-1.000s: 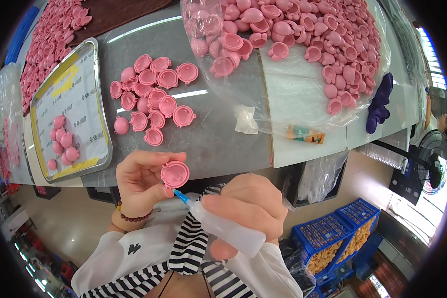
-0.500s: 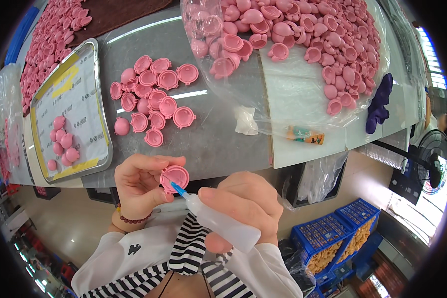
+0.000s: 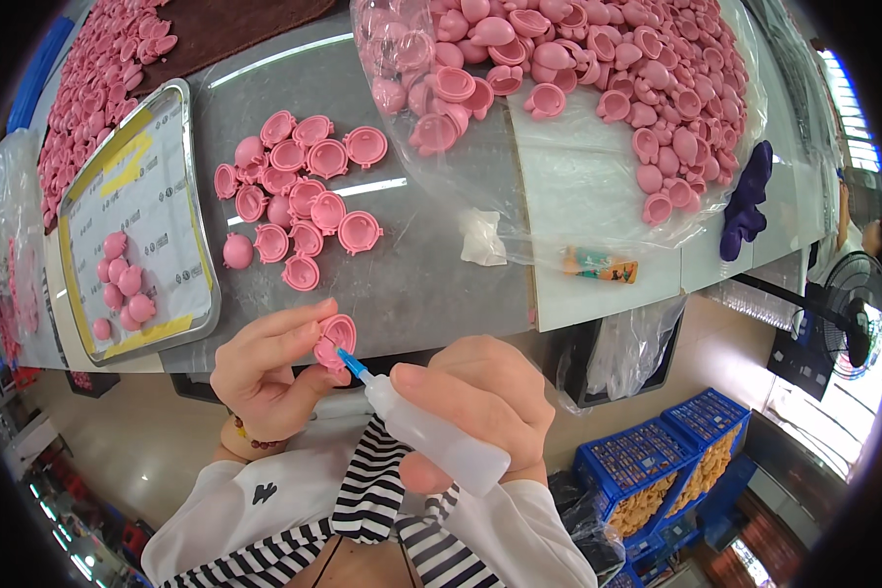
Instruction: Gluing pink plastic toy components together at a factory workbench.
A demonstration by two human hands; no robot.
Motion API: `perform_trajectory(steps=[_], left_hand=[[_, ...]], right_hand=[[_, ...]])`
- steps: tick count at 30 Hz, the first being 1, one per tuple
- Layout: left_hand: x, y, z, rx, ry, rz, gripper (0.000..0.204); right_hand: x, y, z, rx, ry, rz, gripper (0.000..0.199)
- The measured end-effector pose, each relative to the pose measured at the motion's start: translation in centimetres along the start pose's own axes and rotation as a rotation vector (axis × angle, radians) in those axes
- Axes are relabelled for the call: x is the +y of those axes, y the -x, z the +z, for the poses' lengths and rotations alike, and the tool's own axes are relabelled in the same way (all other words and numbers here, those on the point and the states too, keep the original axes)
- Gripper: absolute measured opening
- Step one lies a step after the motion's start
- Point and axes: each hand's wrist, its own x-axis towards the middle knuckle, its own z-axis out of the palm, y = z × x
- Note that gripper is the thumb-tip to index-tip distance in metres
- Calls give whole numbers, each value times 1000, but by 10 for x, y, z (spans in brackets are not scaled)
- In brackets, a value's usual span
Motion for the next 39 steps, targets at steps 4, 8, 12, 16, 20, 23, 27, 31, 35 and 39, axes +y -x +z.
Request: perform_trajectory(steps=[4, 8, 12, 16, 20, 23, 27, 31, 35, 39], left_hand=[[-8, 5, -4, -62, 48, 65, 34], [-25, 13, -7, -175, 1012, -184, 42], [-28, 10, -1, -261, 1405, -370, 41], [-26, 4, 5, -294, 1395, -360, 44], [-19, 1, 9, -103, 827, -201, 46], [-14, 2, 8, -59, 549, -93, 45], [-4, -1, 15, -75, 582, -154, 44], [5, 2, 18, -98, 637, -180, 43], [-2, 7, 2, -76, 627, -186, 43], [-11, 8, -10, -58, 671, -208, 43]], right_hand=[[6, 16, -10, 205, -250, -35, 54], [33, 4, -55, 605, 556, 181, 44], [70, 1, -136, 561, 517, 463, 35], [93, 9, -175, 478, 532, 508, 40], [101, 5, -166, 608, 711, 353, 55], [96, 5, -168, 634, 878, -7, 48], [94, -83, -126, -128, 1000, 25, 23], [129, -101, -124, -384, 1072, 230, 24], [83, -89, -82, -395, 364, 523, 27], [31, -40, -33, -722, 24, 560, 32]])
